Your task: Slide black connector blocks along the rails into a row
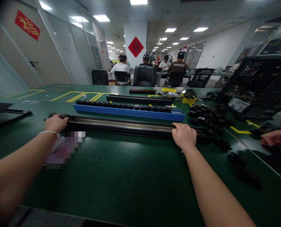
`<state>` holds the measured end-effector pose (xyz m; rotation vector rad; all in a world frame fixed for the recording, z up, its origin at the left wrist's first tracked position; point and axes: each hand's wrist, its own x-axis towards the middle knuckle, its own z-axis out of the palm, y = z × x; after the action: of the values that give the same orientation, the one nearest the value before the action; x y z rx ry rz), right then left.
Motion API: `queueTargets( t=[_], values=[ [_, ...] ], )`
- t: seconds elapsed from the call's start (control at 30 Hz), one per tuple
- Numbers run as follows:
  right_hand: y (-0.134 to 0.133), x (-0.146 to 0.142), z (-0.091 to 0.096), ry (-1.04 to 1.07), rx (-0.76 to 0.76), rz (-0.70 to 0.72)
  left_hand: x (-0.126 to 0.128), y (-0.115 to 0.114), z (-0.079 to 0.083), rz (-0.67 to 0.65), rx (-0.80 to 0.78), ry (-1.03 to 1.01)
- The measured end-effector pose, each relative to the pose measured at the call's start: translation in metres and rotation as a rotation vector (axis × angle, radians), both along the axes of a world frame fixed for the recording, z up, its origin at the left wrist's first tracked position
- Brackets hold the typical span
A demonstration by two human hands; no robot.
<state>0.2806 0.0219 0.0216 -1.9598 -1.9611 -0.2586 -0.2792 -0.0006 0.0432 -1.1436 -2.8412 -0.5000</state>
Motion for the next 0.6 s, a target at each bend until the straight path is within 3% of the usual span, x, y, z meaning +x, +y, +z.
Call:
queueTargets(
  t=[0.6],
  values=[
    [0.0, 0.002, -0.001, 0.011, 0.002, 0.002, 0.014, 0.009, -0.004, 0.025, 0.019, 0.0]
  ],
)
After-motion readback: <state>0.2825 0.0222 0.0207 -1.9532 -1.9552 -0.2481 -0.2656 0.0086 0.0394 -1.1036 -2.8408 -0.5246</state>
